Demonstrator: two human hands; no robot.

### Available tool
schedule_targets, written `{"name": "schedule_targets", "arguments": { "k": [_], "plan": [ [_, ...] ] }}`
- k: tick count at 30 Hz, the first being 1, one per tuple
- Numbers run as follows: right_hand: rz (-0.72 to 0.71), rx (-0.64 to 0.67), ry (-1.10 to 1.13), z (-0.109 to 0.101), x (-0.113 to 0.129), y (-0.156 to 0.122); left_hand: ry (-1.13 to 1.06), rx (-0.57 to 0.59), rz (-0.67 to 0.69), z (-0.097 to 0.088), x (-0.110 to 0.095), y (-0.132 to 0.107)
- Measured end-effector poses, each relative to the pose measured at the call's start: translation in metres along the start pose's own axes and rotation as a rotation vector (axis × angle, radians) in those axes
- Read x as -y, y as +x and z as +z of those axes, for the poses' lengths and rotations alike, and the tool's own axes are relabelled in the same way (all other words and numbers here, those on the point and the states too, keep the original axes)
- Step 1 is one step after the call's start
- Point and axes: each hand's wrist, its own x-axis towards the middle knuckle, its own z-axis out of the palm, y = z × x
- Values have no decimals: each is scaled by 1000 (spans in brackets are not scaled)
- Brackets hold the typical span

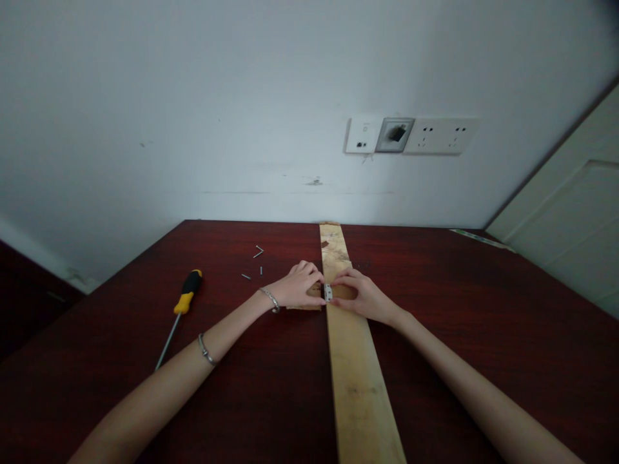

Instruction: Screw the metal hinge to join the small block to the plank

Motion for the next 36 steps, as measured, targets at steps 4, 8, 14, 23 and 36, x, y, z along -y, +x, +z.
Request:
{"name": "schedule_targets", "arguments": {
  "k": [4,8,14,23,36],
  "plan": [
    [5,-2,4,0,0,0,6,13,-1,-1,0,0],
    [8,0,-2,0,0,0,5,14,6,-1,0,0],
    [8,-6,-5,1,0,0,4,13,21,1,2,0],
    [5,1,-3,2,-2,0,42,114,-6,-10,7,-3],
    [2,-3,5,2,-3,0,145,240,-70,-14,6,-4]
  ]
}}
